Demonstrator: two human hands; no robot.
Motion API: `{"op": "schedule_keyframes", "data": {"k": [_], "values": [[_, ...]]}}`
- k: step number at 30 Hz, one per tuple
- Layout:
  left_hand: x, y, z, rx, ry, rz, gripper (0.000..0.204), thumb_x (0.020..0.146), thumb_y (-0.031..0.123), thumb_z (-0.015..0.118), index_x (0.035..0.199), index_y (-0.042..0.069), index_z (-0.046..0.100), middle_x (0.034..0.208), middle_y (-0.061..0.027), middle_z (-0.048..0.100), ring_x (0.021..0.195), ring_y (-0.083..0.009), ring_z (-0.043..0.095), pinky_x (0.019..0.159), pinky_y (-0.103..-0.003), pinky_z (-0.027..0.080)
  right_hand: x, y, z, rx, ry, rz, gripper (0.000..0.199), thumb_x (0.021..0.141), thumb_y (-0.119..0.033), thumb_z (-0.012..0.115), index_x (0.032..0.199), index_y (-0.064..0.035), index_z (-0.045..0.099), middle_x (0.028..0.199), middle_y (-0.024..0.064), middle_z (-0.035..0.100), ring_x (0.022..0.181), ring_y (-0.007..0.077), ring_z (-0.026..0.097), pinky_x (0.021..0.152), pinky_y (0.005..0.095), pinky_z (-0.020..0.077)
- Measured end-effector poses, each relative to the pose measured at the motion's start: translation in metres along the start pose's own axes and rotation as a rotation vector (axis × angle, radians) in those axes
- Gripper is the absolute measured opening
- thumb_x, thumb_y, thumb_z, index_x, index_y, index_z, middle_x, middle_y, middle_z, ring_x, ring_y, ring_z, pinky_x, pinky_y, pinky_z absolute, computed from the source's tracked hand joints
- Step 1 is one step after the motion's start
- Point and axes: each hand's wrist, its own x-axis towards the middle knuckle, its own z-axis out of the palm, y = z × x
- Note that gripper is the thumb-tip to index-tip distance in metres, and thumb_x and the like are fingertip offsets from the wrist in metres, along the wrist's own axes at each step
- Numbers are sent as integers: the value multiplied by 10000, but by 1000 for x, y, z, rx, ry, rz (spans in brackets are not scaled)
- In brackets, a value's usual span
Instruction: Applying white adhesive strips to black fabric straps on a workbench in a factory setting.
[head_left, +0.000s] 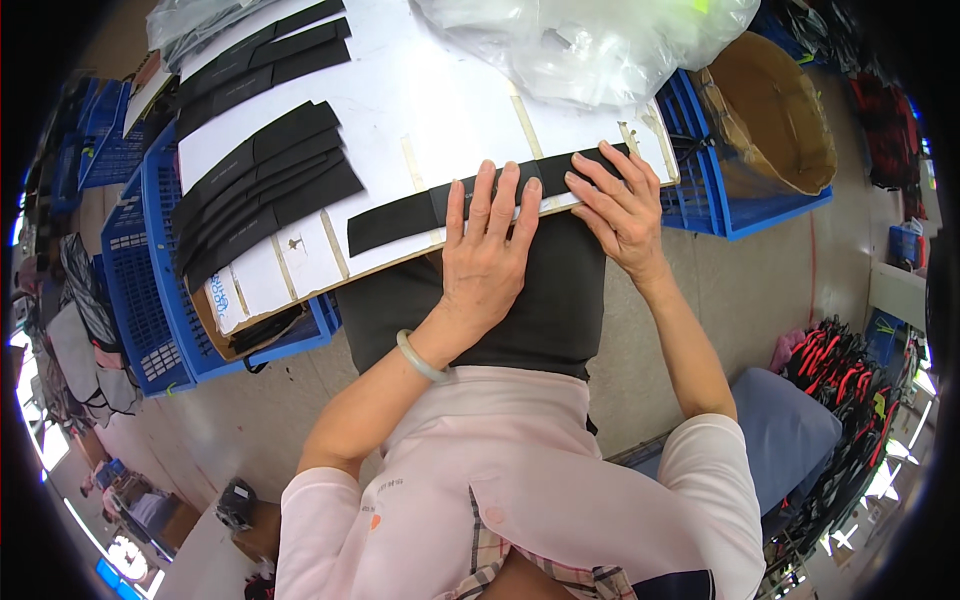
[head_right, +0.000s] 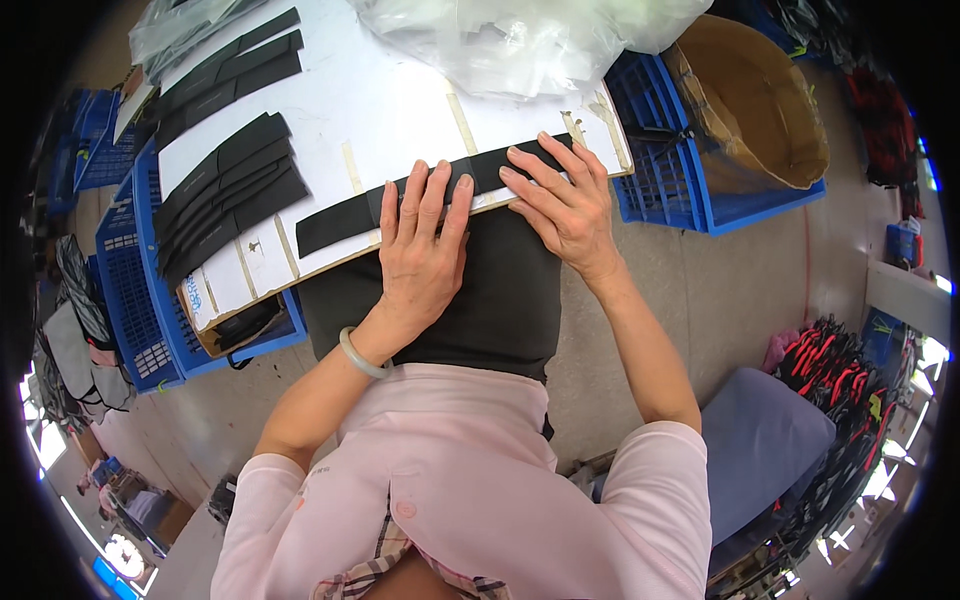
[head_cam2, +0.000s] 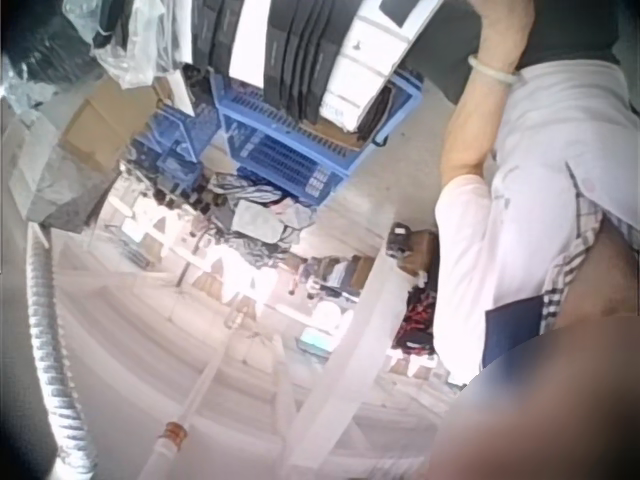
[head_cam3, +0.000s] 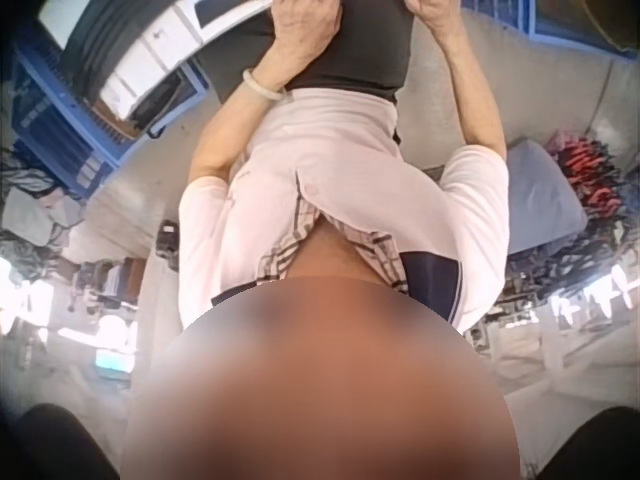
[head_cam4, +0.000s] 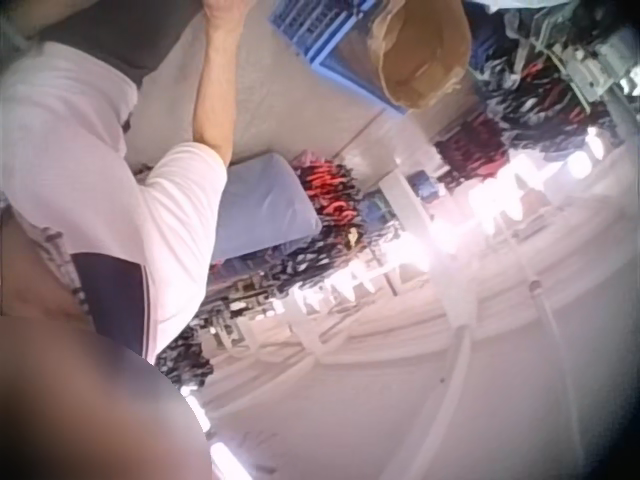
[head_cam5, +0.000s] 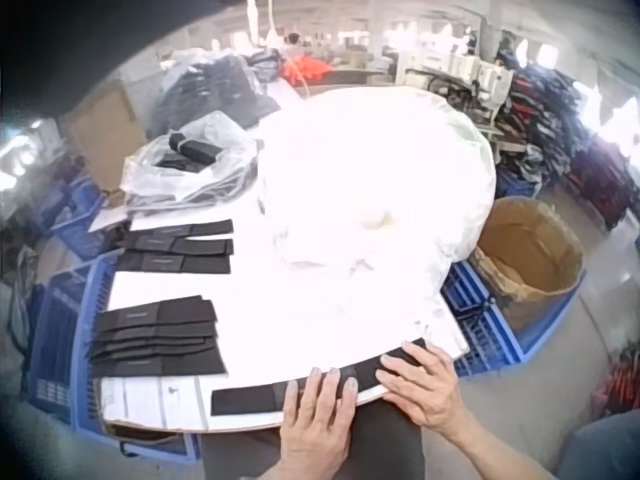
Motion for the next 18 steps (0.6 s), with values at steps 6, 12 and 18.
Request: {"op": "schedule_keyframes", "data": {"k": [6,12,18], "values": [[1,-2,1,20,12,13,464,854,62,540,1316,21,527,1426,-190,443,1368,-381,379,1122,-537,264,6,-3,-4,16,4,3,305,794,-215,734,1095,-167,729,1233,-26,656,1267,231,507,1059,394,332],[-1,-4,-5,60,-28,38,444,874,125,529,1305,20,534,1404,-187,465,1366,-382,382,1109,-535,288,55,-39,-10,143,-24,-8,204,728,-174,761,921,-116,729,1042,5,690,1056,225,590,923,392,399],[-1,4,10,-126,-16,-217,403,955,193,511,1344,89,521,1364,-92,526,1313,-263,452,1101,-433,294,115,-98,52,282,-296,-173,191,705,-139,760,851,-87,649,863,29,629,854,219,572,823,355,407]]}}
